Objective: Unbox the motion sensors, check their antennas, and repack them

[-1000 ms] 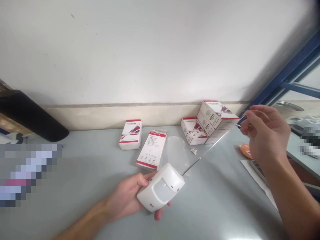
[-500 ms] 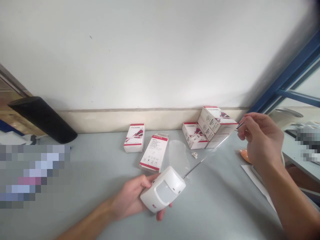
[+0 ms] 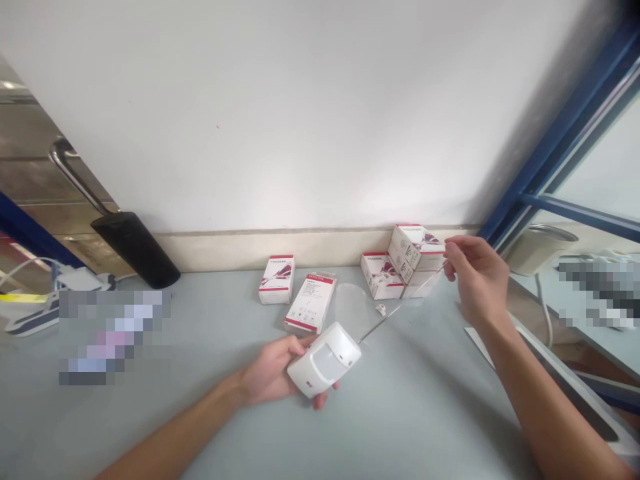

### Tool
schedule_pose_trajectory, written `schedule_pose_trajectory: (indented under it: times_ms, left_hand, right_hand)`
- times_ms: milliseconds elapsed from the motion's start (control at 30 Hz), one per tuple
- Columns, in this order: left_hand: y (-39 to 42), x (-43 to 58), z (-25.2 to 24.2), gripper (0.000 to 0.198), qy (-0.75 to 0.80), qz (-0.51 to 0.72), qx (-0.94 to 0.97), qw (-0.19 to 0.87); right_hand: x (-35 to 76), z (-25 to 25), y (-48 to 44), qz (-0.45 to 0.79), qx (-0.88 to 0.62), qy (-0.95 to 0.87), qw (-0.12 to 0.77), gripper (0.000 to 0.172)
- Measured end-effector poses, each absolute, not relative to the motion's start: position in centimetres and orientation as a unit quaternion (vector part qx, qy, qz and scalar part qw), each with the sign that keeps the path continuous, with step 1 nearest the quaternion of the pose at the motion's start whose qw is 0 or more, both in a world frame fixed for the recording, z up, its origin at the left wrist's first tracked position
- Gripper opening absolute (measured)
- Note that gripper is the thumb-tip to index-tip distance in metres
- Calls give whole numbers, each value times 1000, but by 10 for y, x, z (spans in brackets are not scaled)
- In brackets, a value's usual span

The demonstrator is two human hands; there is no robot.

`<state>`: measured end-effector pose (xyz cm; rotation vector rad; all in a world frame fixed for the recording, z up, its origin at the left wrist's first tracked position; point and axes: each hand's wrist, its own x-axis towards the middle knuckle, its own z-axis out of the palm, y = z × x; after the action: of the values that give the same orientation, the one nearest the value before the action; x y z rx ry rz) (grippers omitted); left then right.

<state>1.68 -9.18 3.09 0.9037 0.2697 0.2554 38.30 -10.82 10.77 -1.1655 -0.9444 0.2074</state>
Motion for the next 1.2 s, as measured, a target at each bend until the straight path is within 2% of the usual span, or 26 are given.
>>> schedule_pose_trajectory:
  times_ms: [300,433,567,733,1200]
  left_hand:
    - [-88,17,36,53,148,102,451,874]
    - [-89,18,41,56,161,111,455,869]
    - [-90,19,43,55,172,112,457,866]
    - [-90,19,44,56,163,111,457,867]
    - [-84,15,32,58,127,88,459,875]
  right_hand:
    - [376,105,-108,121,-518,-446,720,23]
    - [377,107,-107,131,-494,-433,743,20]
    - [380,108,-104,175,-459,-405,772,24]
    - [380,105,-103,217,-450,-392,772,23]
    - [378,98,-102,205,-464,-409,758,20]
